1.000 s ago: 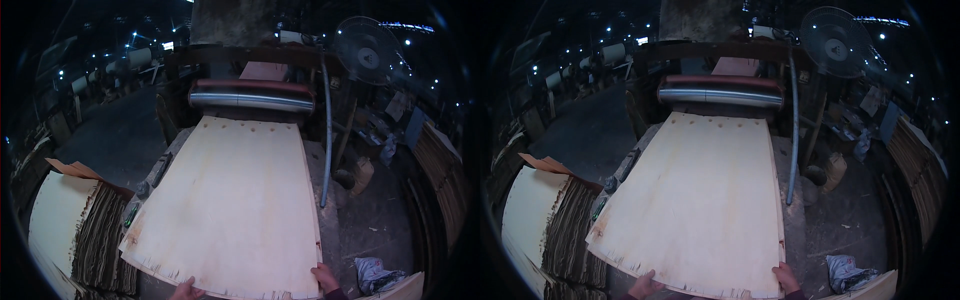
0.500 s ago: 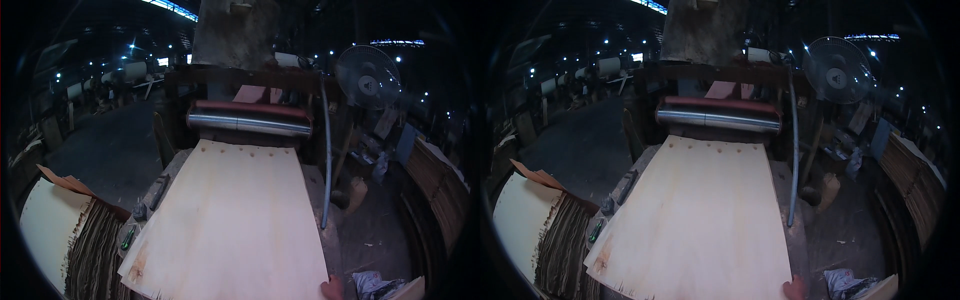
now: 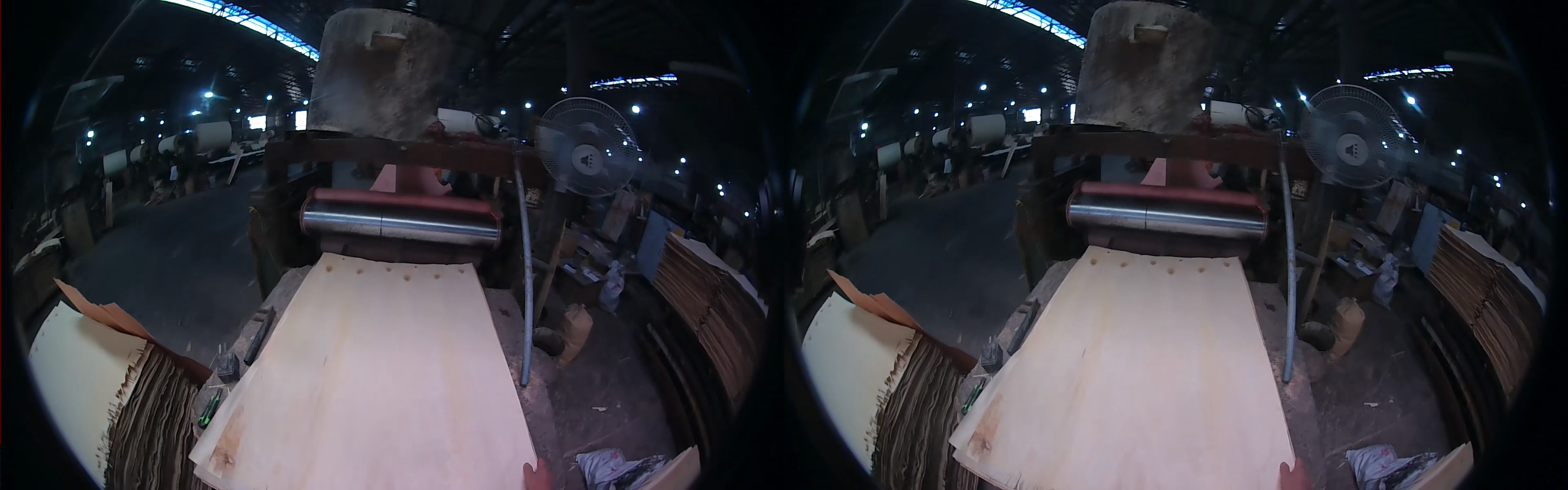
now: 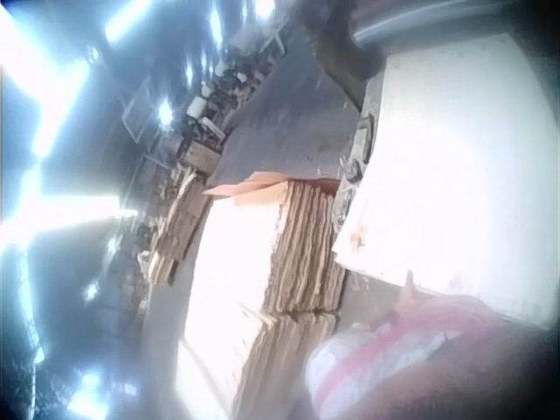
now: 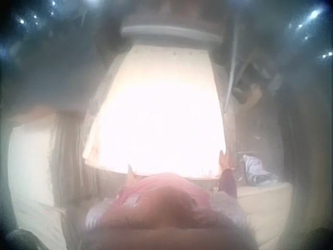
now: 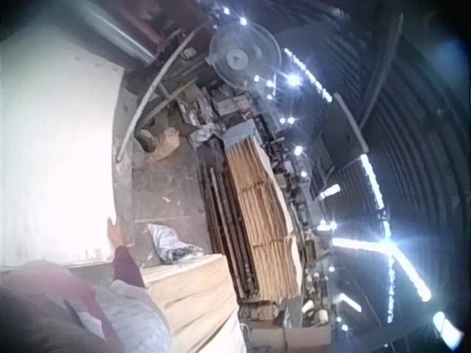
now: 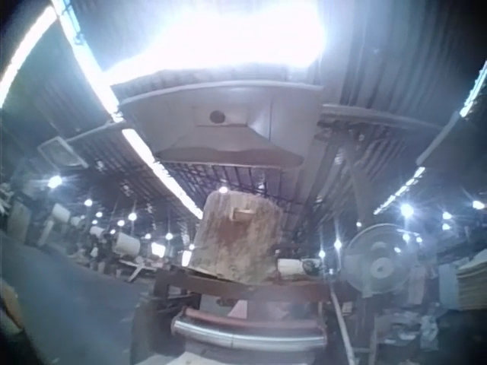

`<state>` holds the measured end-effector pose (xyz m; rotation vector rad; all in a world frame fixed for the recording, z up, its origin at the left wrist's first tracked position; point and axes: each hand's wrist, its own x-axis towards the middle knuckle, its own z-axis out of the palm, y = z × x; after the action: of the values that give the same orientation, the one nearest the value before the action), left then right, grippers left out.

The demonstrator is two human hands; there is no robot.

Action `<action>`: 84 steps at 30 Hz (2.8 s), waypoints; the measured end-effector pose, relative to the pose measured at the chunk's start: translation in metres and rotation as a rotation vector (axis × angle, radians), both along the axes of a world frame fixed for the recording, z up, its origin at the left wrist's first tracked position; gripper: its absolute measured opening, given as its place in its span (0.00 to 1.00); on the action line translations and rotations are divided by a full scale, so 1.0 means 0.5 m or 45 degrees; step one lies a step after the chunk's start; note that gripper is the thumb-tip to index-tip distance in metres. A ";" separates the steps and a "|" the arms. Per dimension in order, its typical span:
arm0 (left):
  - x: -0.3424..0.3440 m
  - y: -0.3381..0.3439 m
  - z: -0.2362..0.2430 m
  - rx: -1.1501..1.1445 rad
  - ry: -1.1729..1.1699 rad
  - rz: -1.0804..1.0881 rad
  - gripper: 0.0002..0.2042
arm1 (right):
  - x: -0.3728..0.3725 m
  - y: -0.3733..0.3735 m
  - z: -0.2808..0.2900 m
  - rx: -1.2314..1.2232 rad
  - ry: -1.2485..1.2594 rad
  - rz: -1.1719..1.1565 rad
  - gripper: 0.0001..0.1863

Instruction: The person operates a roller machine using a metal lever, then receives, aligns, and stacks wood veneer sheets by hand onto piles as they exit the machine.

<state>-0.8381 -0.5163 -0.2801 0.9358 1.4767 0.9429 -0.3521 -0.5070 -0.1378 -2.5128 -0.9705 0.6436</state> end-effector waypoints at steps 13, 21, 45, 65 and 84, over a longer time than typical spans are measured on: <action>-0.041 -0.045 -0.113 0.176 0.244 -0.159 0.43 | 0.133 0.001 -0.242 0.297 0.008 -0.032 0.23; 0.009 -0.047 -0.061 0.238 -0.057 0.132 0.40 | 0.056 -0.022 0.077 -0.132 0.645 0.017 0.36; -0.041 0.003 -0.009 -0.131 -0.670 0.198 0.35 | -0.121 -0.050 0.390 1.578 -0.358 1.097 0.16; 0.022 -1.338 -0.198 -0.657 -0.801 2.378 0.15 | -0.674 0.107 0.329 1.253 0.838 2.397 0.26; -0.263 -0.991 -0.251 -0.325 -1.007 1.667 0.18 | -0.162 0.062 -0.115 0.344 -0.542 1.121 0.25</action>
<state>-0.9697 -1.0120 -0.4057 -0.7290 1.3246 1.6917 -0.4331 -0.4758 -0.1953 -1.9293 -2.1864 0.1510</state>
